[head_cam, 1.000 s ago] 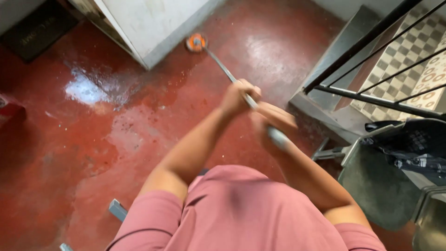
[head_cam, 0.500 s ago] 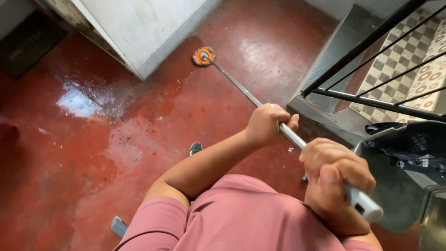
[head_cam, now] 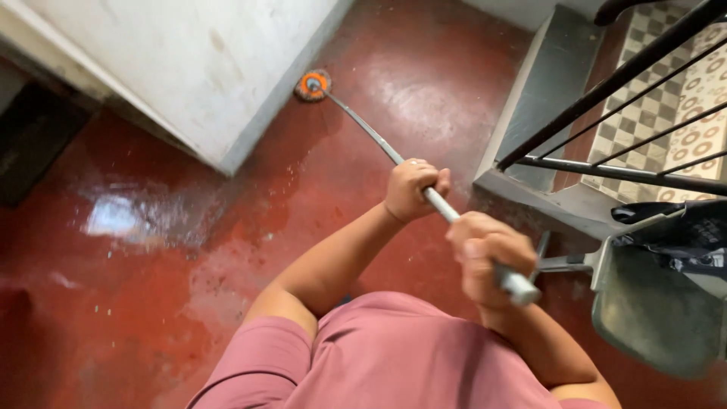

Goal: Mopping the floor in a gym area using a spin mop.

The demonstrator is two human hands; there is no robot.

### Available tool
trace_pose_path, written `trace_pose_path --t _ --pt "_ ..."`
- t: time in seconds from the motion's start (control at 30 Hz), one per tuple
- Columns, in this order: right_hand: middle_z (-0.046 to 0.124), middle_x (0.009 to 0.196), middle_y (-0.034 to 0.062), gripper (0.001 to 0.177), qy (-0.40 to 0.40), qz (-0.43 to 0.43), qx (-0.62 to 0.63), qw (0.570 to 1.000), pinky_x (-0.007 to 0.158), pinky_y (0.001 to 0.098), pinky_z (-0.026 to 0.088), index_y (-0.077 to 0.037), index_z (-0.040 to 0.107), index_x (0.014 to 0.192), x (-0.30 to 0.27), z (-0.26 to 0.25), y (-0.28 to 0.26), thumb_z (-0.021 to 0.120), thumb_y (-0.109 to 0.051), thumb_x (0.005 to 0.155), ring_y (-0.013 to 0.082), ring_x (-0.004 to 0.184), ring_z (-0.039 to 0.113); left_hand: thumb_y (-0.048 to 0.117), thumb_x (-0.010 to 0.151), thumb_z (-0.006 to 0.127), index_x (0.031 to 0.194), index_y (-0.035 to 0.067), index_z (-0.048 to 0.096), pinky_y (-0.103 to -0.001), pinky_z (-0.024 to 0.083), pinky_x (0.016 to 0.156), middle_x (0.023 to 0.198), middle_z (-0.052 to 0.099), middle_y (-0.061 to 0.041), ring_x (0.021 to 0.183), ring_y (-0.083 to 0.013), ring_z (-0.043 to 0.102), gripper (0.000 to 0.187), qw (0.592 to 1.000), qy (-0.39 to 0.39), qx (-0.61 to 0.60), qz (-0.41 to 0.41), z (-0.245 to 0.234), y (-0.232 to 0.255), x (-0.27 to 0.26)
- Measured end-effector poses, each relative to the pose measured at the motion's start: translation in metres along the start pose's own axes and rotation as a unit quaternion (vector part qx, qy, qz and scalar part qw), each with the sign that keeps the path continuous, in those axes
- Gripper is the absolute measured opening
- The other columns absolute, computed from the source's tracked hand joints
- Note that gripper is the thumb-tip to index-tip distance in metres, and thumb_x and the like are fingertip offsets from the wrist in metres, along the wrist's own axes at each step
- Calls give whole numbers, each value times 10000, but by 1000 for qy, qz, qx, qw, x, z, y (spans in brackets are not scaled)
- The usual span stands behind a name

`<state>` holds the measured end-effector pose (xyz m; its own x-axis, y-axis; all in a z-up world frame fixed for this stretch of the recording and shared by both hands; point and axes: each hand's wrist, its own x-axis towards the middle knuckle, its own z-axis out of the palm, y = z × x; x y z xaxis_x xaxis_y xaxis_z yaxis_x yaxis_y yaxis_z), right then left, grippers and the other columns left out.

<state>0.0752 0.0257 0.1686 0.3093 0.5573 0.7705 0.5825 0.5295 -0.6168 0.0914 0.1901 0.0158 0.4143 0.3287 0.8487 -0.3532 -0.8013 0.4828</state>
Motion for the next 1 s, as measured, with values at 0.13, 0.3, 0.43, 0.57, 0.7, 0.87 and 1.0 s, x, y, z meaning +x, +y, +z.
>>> trace_pose_path --t 0.13,0.3,0.43,0.57,0.7,0.87,1.0 --pt "398 464 59 403 56 -27 13 998 409 348 422 -90 375 568 24 8 -2 500 -94 951 198 367 389 180 808 670 531 228 440 -312 471 551 517 521 28 518 -202 585 363 999 17 -48 -9 -1 6 29" --pt "327 419 -20 387 109 -25 21 993 370 297 368 -157 318 575 32 26 20 482 -112 923 108 318 329 153 853 652 530 207 407 -318 464 525 505 505 14 492 -219 574 409 995 19 -98 -24 -8 -13 43" --pt "529 654 47 251 113 57 -63 990 482 284 424 -106 463 691 14 53 73 517 -37 927 122 497 451 192 819 683 553 203 464 -336 487 551 552 568 8 535 -235 611 345 994 -16 -111 15 -4 -101 24" --pt "606 615 176 293 97 -16 -64 993 608 401 594 5 527 606 -2 90 160 605 21 889 329 534 632 129 839 681 537 230 455 -314 504 600 535 564 20 536 -227 613 391 995 -59 -74 31 -17 -172 8" --pt "659 712 196 189 44 -61 -100 992 700 484 611 14 627 669 -11 131 209 633 54 853 385 675 710 74 865 692 541 149 490 -385 547 660 551 596 -79 607 -323 657 389 990 -114 -76 31 -31 -251 -37" --pt "696 839 157 292 -33 43 -164 985 1051 462 508 -11 523 682 -17 161 231 665 -9 937 354 917 749 306 973 674 765 46 644 -603 466 1061 1104 726 -174 1269 -501 559 334 941 -281 31 -188 -23 -330 -113" --pt "723 864 147 282 -38 80 -165 982 1053 461 514 -29 569 669 -18 148 228 702 -52 916 352 965 763 515 986 610 779 171 607 -648 485 1050 1153 700 -20 1343 -377 540 402 926 -291 79 -226 13 -360 -142"
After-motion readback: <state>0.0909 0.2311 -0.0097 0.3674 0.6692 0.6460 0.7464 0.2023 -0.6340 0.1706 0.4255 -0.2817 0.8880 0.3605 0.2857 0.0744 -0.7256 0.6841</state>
